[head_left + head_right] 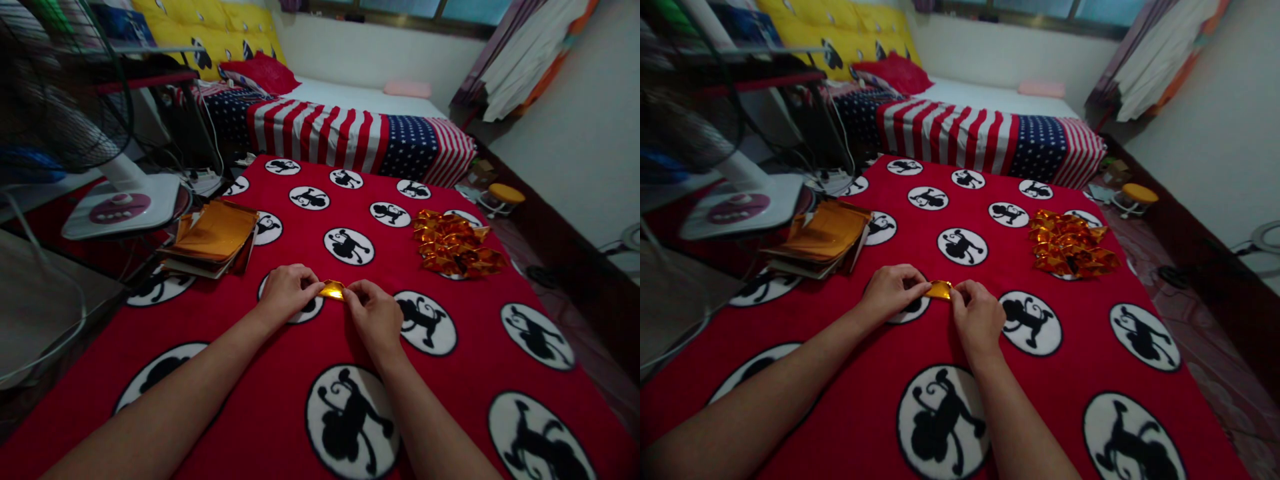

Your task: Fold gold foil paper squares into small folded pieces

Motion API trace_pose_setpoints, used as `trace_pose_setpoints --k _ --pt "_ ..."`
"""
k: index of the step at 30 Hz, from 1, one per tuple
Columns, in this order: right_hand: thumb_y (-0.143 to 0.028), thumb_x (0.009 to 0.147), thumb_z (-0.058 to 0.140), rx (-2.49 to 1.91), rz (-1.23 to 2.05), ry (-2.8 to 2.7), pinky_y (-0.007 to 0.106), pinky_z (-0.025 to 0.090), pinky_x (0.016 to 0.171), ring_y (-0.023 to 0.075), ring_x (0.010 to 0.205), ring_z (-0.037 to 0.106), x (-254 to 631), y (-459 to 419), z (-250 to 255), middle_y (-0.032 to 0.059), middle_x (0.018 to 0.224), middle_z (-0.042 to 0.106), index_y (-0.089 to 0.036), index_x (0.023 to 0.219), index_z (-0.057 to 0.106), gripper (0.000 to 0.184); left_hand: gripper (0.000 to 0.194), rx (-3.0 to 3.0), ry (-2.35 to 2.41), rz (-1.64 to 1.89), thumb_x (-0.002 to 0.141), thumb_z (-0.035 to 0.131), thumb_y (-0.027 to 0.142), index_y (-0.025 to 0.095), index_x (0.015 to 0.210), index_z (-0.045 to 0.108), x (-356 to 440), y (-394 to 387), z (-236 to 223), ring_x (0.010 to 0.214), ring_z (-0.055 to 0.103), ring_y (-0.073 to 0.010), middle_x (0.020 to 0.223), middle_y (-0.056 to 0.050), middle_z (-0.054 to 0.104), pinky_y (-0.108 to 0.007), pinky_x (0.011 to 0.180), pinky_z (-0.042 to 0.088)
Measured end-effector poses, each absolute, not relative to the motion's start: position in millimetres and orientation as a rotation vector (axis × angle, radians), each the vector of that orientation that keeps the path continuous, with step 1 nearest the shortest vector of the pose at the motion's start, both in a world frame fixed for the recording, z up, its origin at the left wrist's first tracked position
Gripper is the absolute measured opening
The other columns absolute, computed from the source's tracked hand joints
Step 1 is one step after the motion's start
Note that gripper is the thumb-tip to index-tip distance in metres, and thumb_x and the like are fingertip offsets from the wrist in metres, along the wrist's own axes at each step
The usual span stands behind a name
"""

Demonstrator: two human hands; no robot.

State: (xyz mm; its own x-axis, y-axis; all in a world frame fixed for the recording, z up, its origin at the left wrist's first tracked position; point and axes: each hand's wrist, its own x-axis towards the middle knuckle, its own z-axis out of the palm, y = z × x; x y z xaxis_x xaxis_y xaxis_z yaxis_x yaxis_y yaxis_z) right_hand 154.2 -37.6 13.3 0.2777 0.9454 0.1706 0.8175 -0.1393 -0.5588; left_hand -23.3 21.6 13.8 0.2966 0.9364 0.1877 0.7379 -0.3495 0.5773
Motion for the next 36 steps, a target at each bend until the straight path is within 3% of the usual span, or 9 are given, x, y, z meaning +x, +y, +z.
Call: trace_pose_setpoints --k 20,36 --pt "-0.041 0.083 0.059 -2.072 0.273 -1.605 0.026 0.027 0.053 0.015 0.06 0.06 152 -32 16 -0.0015 0.071 0.07 -0.026 0.078 0.068 0.018 0.015 2.21 1.484 0.729 0.078 0.065 0.033 0.02 0.073 0.072 -22 21 7 0.065 0.059 -0.0132 0.075 -0.002 0.069 -0.025 0.06 0.039" --pt "-0.039 0.083 0.06 -2.195 0.288 -1.706 0.027 0.028 0.055 0.0177 0.071 0.064 151 -25 24 0.0003 0.08 0.073 -0.027 0.085 0.07 0.016 0.016 2.227 1.546 0.665 0.08 0.063 0.032 0.018 0.075 0.071 -18 17 14 0.064 0.058 -0.0131 0.077 -0.003 0.069 -0.026 0.061 0.037"
